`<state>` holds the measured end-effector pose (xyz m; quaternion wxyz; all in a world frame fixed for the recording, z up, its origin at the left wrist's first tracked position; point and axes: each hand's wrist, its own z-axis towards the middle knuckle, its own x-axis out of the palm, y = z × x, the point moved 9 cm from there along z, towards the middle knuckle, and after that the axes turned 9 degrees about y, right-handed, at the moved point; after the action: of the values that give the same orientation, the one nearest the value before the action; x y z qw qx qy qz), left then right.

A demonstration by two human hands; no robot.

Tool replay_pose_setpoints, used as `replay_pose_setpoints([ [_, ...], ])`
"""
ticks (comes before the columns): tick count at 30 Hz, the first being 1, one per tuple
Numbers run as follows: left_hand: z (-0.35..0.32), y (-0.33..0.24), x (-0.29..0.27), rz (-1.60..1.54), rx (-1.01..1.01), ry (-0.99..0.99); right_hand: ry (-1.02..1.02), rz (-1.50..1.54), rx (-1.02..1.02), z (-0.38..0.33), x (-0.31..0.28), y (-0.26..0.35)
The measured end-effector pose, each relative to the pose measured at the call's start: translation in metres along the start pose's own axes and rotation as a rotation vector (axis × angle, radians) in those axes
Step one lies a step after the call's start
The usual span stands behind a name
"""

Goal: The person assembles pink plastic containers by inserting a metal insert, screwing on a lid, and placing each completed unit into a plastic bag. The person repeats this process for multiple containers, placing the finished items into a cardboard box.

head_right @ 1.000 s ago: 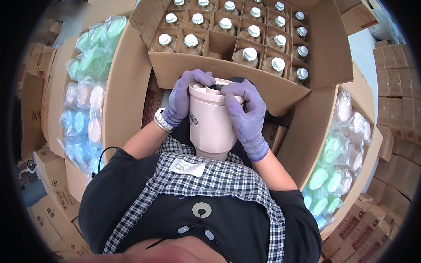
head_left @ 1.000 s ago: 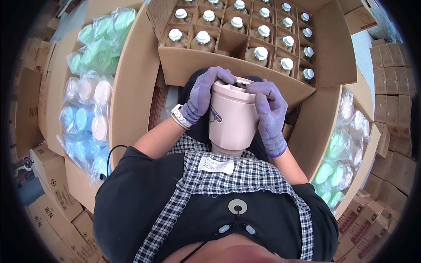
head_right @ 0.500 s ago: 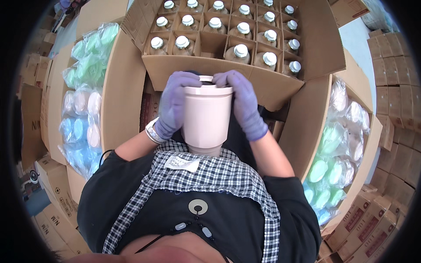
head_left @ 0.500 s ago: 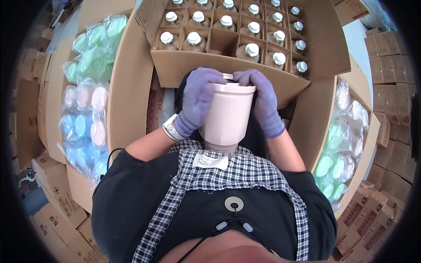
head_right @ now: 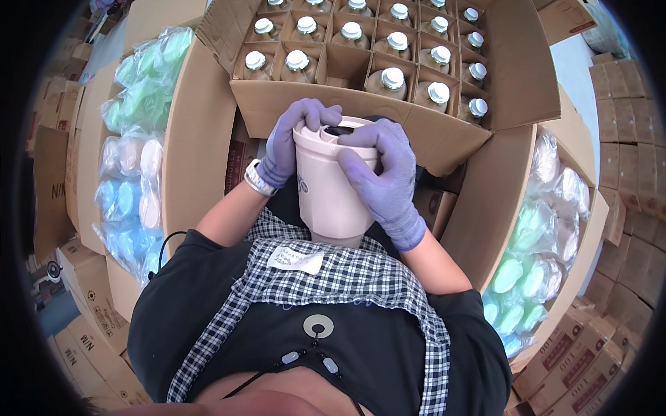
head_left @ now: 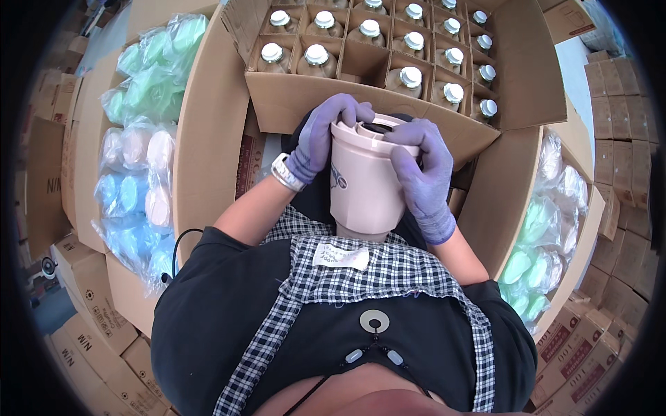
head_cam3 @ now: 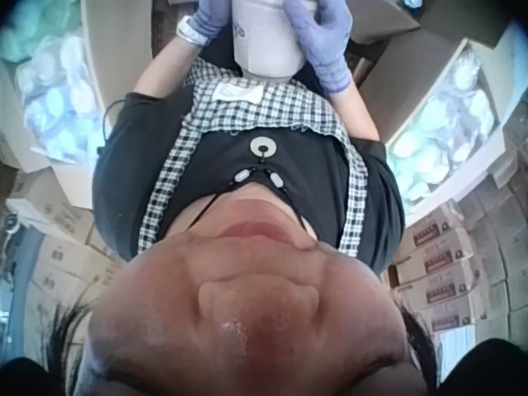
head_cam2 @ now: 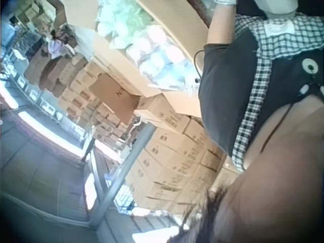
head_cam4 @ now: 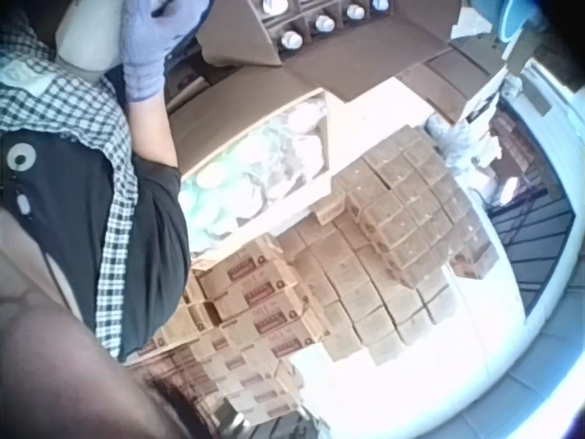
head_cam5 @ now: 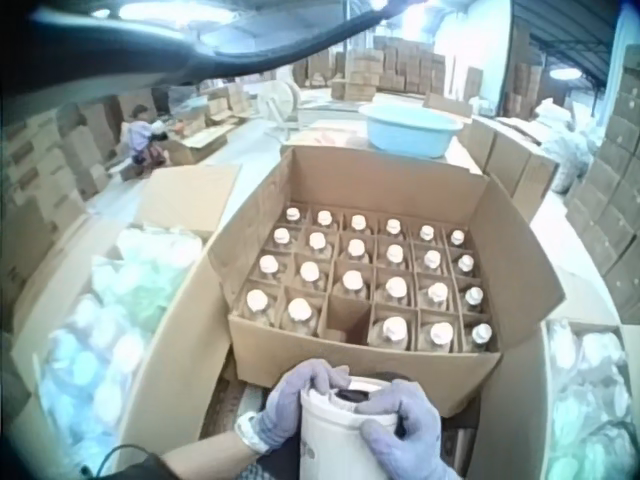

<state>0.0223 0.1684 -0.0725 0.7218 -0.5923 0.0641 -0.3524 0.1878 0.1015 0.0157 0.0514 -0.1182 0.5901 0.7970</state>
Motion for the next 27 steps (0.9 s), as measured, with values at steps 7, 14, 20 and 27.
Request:
replay_pose_setpoints([
  [7, -0.037, -0.055, 0.039, 0.613, 0.027, -0.041, 0.082, 0.660, 0.156, 0.007, 0.002, -0.084],
  [14, -0.012, -0.093, 0.079, 1.190, 0.051, 0.158, 0.121, 1.082, 0.252, 0.021, 0.016, -0.115],
  [20, 0.025, -0.059, 0.011, 0.464, -0.138, 0.121, 0.358, 0.488, 0.050, 0.038, 0.003, -0.077],
  [27, 0.025, -0.043, 0.008, 0.338, -0.385, -0.187, 0.106, 0.681, 0.496, 0.021, 0.004, -0.101],
])
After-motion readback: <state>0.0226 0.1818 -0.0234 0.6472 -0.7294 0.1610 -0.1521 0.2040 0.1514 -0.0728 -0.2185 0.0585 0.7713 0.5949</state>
